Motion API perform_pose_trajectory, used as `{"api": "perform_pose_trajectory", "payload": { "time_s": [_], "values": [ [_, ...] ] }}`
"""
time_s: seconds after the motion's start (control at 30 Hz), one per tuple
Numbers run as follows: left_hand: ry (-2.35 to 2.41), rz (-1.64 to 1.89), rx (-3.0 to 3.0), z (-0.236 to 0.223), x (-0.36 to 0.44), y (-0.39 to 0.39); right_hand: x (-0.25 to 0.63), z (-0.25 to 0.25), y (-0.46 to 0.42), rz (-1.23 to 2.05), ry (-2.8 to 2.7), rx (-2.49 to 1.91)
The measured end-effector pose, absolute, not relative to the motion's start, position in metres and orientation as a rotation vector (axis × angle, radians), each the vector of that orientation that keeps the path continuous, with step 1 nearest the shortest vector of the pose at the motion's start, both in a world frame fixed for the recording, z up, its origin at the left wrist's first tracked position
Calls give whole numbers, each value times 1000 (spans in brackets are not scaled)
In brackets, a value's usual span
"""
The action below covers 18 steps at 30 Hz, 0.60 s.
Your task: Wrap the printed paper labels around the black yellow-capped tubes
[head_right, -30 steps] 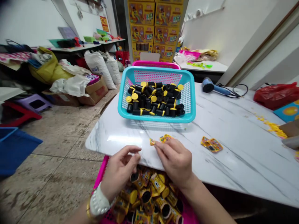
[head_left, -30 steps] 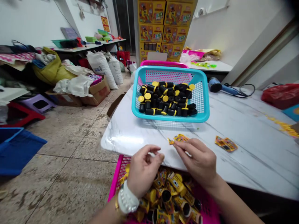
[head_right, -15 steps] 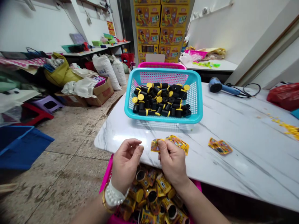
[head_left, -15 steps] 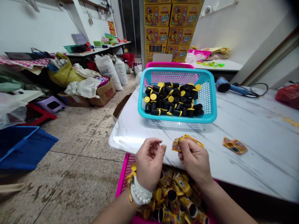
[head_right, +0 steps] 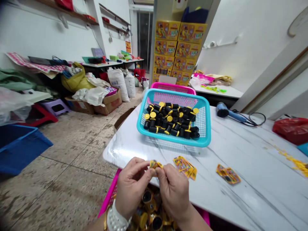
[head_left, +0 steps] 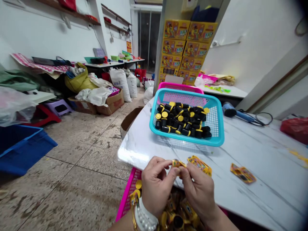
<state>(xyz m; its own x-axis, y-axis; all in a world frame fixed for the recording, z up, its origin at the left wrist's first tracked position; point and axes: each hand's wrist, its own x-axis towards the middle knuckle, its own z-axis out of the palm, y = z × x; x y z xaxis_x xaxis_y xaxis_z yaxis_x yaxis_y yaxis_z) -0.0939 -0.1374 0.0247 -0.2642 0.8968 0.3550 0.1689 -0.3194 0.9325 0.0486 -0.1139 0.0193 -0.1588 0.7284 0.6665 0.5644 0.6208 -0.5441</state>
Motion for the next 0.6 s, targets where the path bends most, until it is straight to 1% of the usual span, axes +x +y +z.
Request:
{"api": "perform_pose_trajectory", "payload": {
  "time_s": [0.17,0.3,0.43,0.6],
  "values": [
    [1368,1741,1309,33,-109,-138,44,26,-107,117,-1846,-1022],
    [1320,1615,1331,38,-108,-137,42,28,-108,137,-1892,-1010],
    [1332,1570,1259,36,-107,-138,41,25,-108,146,-1952,-993],
    [1297,1466,1150,38,-111,-141,37,21,-110,12,-2013,-929]
  ]
}}
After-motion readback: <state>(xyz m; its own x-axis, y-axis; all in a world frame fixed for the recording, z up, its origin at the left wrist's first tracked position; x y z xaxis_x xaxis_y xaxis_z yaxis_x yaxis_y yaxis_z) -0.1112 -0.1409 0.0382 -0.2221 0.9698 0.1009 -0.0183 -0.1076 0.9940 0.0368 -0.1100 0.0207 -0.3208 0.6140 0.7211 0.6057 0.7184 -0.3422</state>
